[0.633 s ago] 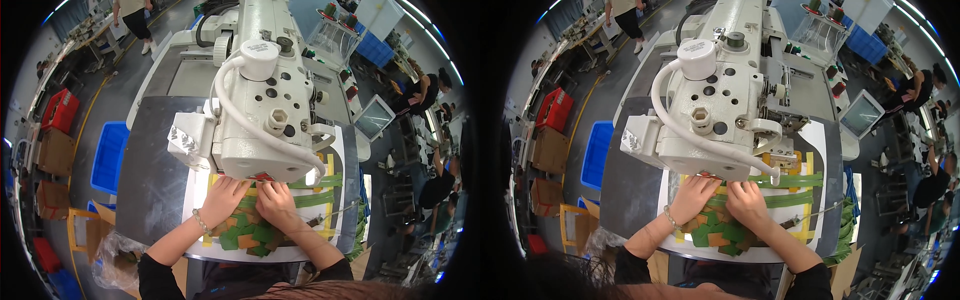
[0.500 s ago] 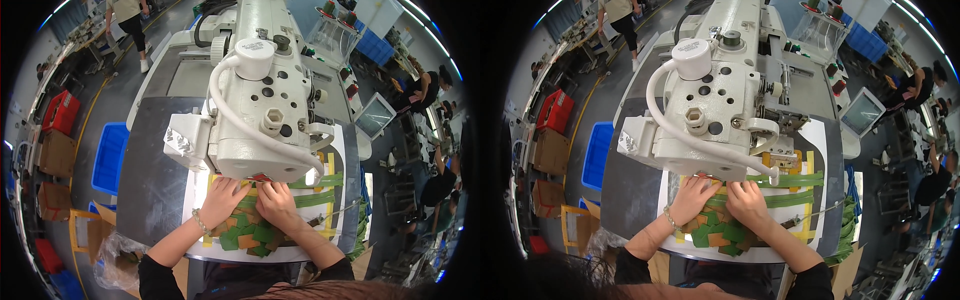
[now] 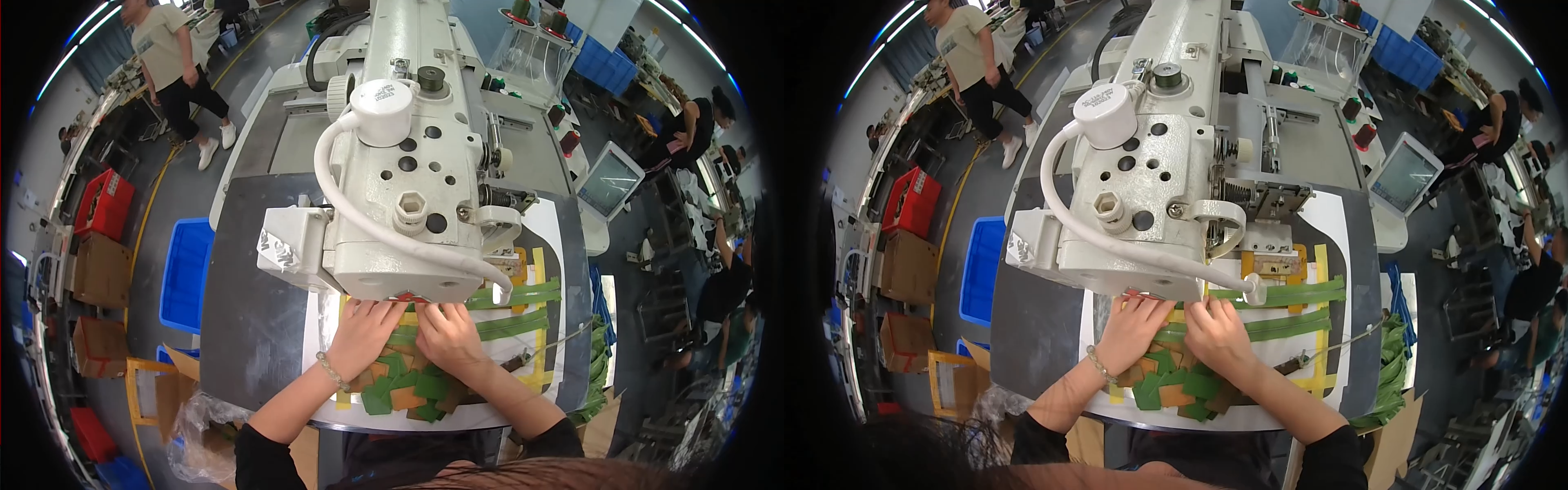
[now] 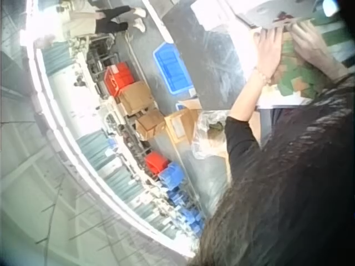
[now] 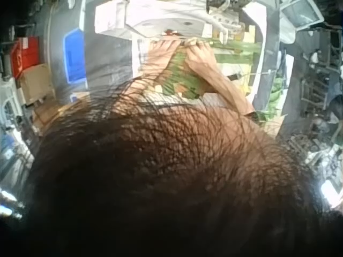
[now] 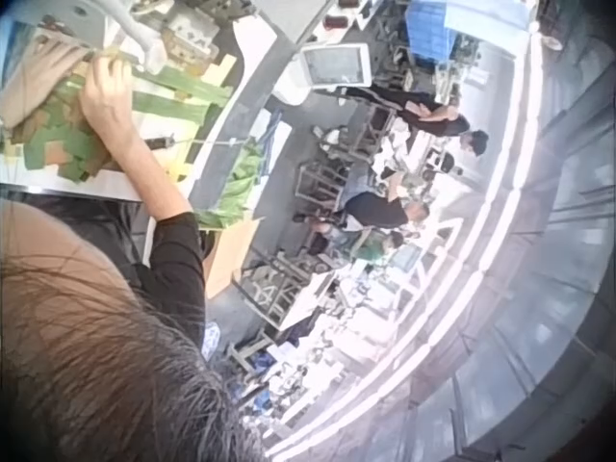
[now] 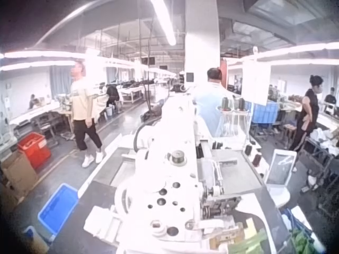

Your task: Sewing pieces of leather and fabric together using an industrial sewing machine.

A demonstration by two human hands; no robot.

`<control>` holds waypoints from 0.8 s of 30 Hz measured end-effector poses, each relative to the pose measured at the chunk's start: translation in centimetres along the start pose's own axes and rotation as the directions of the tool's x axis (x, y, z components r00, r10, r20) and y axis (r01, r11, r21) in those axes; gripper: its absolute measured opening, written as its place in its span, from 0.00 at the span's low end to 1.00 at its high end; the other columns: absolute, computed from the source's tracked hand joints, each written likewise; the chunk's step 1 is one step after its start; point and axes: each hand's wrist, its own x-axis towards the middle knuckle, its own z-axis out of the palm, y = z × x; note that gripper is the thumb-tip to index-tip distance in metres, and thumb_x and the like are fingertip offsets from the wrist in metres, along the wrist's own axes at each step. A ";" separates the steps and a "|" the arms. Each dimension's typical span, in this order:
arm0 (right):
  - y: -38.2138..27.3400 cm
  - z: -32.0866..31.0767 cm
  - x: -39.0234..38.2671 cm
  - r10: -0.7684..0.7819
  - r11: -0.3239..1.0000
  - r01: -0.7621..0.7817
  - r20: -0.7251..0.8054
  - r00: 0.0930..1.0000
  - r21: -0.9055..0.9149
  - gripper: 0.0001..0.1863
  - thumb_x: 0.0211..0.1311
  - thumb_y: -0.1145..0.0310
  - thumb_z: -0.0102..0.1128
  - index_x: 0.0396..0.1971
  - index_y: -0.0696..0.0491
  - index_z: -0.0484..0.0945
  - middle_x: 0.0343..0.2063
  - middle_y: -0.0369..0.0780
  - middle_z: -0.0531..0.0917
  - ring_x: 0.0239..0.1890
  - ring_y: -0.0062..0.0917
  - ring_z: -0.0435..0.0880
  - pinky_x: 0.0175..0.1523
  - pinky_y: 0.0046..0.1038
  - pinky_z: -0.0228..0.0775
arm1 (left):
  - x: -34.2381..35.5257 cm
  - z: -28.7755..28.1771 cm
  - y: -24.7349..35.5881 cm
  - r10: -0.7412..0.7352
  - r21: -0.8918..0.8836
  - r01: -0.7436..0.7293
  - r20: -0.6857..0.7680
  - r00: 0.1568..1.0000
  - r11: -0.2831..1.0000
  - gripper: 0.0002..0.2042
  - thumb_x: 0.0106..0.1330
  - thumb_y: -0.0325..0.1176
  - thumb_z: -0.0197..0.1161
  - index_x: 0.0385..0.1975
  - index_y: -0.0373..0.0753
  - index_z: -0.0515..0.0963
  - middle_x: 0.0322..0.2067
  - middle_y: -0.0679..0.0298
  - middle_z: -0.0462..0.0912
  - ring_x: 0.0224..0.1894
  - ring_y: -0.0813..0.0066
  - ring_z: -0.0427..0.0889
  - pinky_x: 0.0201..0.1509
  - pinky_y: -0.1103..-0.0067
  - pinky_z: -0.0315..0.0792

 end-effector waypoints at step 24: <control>0.1 0.0 -0.1 0.001 1.000 -0.001 0.004 1.000 -0.015 0.20 0.43 0.72 0.55 0.39 0.64 0.78 0.33 0.43 0.75 0.35 0.30 0.75 0.43 0.26 0.67 | 0.2 0.4 1.2 0.035 0.128 -0.028 -0.055 0.998 0.991 0.19 0.58 0.29 0.51 0.51 0.37 0.73 0.41 0.60 0.74 0.44 0.67 0.73 0.47 0.73 0.67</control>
